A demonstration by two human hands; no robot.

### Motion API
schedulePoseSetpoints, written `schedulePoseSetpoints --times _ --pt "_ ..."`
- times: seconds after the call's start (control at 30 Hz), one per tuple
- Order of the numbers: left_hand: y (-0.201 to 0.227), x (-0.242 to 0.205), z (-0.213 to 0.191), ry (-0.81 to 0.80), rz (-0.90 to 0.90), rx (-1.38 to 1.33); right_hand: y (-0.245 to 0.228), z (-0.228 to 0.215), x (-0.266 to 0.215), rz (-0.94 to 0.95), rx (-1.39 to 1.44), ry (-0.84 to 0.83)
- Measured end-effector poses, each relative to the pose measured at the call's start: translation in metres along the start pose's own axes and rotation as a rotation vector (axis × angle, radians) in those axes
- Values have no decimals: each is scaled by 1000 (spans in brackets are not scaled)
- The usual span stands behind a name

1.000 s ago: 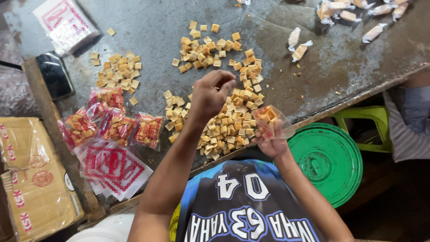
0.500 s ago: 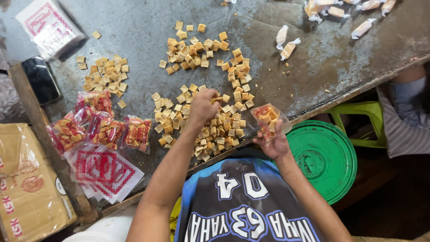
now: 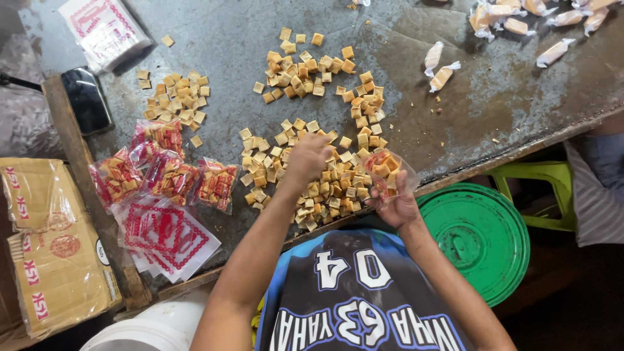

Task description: The person scoops small square snack pieces from a pile on a table into small clear plastic bags. They fill each bag, fold the top, and place it aside before repeating the process with a new bag.

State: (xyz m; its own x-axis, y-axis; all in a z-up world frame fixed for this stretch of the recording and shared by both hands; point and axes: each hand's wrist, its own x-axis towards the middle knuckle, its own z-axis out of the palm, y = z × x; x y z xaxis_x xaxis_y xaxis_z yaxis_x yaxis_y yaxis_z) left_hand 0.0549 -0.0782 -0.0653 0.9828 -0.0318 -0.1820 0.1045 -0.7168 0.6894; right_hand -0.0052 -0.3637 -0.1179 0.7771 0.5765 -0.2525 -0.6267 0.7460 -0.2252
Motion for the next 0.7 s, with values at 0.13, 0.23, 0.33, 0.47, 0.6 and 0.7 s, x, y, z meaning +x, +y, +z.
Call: schedulePoseSetpoints --times 0.13,0.23,0.33,0.47,0.6,0.7 --pt "19 -7 16 -172 74 295 3 14 -2 41 -48 11" --pt "9 -6 5 -205 32 191 8 10 -5 -21 -32 31" --pt "2 -10 -27 47 -51 -164 11 9 -10 -41 -19 49" --pt "-2 -23 -56 102 -504 -1076 14 18 -14 -43 -3 57" --pt "-13 -24 -19 17 -123 53 16 13 -13 -36 -22 38" --pt "28 -45 -27 -172 -114 200 14 12 -10 -21 -40 35"
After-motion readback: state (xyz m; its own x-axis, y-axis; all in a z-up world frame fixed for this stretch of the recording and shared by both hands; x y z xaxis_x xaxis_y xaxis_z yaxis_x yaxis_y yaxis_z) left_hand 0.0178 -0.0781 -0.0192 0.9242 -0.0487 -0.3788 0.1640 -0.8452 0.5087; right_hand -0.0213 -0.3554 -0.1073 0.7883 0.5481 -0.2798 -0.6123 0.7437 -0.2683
